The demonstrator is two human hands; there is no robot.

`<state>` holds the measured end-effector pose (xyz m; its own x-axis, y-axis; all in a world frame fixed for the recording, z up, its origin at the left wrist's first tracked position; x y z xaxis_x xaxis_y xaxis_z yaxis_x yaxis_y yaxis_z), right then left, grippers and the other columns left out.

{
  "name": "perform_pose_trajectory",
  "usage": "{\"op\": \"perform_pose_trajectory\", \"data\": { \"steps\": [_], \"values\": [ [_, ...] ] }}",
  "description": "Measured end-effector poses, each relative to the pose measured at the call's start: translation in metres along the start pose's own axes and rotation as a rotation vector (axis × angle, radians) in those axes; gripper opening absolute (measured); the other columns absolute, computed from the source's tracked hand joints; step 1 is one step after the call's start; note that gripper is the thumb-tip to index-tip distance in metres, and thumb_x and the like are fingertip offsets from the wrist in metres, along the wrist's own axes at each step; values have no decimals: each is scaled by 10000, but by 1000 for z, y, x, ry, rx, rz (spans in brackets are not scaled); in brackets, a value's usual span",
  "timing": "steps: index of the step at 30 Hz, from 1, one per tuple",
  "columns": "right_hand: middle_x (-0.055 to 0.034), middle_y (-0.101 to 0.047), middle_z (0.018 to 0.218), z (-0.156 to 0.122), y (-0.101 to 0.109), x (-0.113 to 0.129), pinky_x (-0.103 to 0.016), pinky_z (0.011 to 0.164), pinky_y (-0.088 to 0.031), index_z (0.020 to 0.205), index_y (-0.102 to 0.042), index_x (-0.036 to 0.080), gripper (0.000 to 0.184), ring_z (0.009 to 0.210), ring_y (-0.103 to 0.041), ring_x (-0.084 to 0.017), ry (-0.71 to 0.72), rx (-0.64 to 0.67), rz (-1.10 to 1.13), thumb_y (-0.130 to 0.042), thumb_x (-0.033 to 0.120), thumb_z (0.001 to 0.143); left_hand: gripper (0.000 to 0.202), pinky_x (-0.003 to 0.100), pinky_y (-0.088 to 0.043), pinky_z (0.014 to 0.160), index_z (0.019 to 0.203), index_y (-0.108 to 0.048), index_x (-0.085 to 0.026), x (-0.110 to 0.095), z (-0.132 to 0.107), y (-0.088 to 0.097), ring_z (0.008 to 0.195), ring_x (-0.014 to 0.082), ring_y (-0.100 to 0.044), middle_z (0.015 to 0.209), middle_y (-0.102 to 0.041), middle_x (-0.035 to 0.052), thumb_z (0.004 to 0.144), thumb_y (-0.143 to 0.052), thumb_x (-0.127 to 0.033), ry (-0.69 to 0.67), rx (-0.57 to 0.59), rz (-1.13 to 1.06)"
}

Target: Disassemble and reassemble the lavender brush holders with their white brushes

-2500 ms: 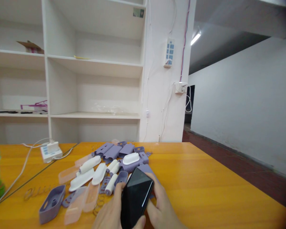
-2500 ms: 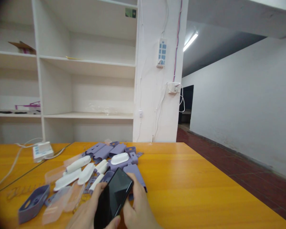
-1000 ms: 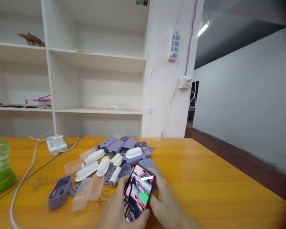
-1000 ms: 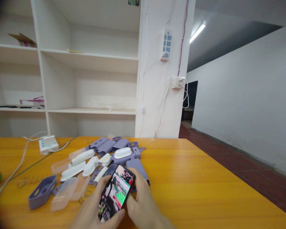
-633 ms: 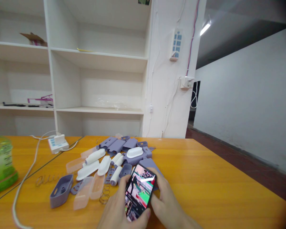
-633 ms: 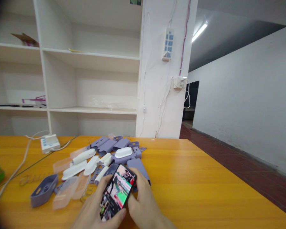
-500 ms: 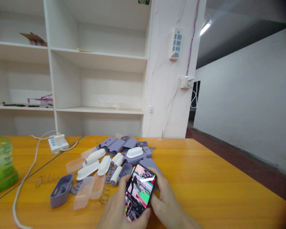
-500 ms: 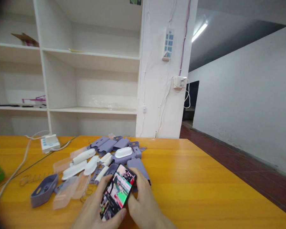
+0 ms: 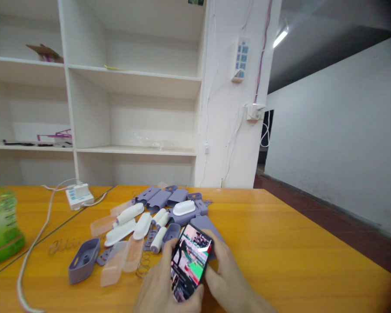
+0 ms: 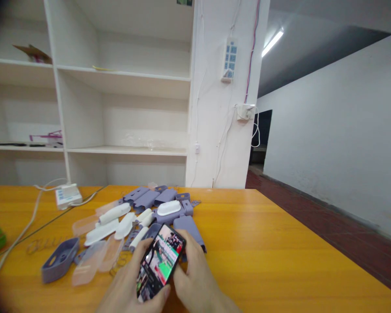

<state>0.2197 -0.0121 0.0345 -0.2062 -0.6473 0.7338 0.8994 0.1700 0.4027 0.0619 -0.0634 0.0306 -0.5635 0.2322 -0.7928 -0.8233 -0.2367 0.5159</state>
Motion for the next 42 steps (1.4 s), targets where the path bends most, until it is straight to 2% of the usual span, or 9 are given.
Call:
{"op": "perform_pose_trajectory", "data": {
  "steps": [7, 12, 20, 30, 35, 42],
  "values": [
    [-98, -624, 1389, -1, 1, 1, -375, 1020, -497, 1385, -547, 229, 483, 1280, -582, -279, -6, -5, 8, -606, 148, 912, 623, 353, -548, 746, 1271, -456, -223, -2, 0, 1, 838, 292, -753, 945, -773, 47, 678, -630, -296, 5, -21, -3],
    [-85, -636, 1354, 1, 0, 2, -374, 1041, -476, 1357, -566, 231, 456, 1246, -593, -262, -22, 8, 49, -608, 135, 914, 620, 362, -551, 744, 1267, -468, -221, -2, -1, 1, 866, 309, -756, 994, -783, 67, 679, -644, -313, 10, -25, -18],
    [-49, -639, 1337, -1, 0, 0, -351, 1048, -459, 1370, -544, 255, 539, 1229, -583, -240, -27, 5, 96, -606, 56, 873, 621, 371, -554, 780, 1264, -473, -222, 0, 0, 1, 876, 302, -753, 1009, -779, 68, 675, -656, -293, -7, -5, -34],
    [-48, -664, 1279, 1, -2, 4, -337, 998, -488, 1332, -578, 249, 444, 1167, -611, -236, -23, 24, 126, -639, 128, 909, 632, 357, -560, 754, 1262, -468, -230, 1, 0, -1, 847, 295, -757, 973, -781, 57, 657, -644, -283, 2, -11, 9],
    [-60, -656, 1294, 0, -2, 4, -345, 1013, -484, 1338, -574, 247, 435, 1205, -595, -246, -24, 14, 107, -637, 151, 919, 650, 356, -561, 754, 1286, -445, -228, 2, 0, -1, 844, 294, -760, 976, -781, 60, 670, -640, -295, 8, -8, 18],
    [-65, -652, 1304, 3, 0, 4, -377, 1055, -462, 1304, -609, 245, 442, 1212, -596, -254, -46, 42, 66, -629, 115, 883, 610, 353, -549, 751, 1237, -400, -206, 4, 0, -1, 893, 319, -754, 962, -764, 92, 697, -643, -352, 53, 22, 6]
  ]
}}
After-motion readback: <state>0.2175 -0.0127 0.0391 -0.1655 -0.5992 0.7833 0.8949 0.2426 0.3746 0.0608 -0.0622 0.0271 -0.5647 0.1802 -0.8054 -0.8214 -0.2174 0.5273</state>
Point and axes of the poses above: each hand's wrist, its own z-axis towards the middle knuckle, its own y-axis out of the back of the hand, x = y × z, the point moved 2 cm from there along z, towards the middle knuckle
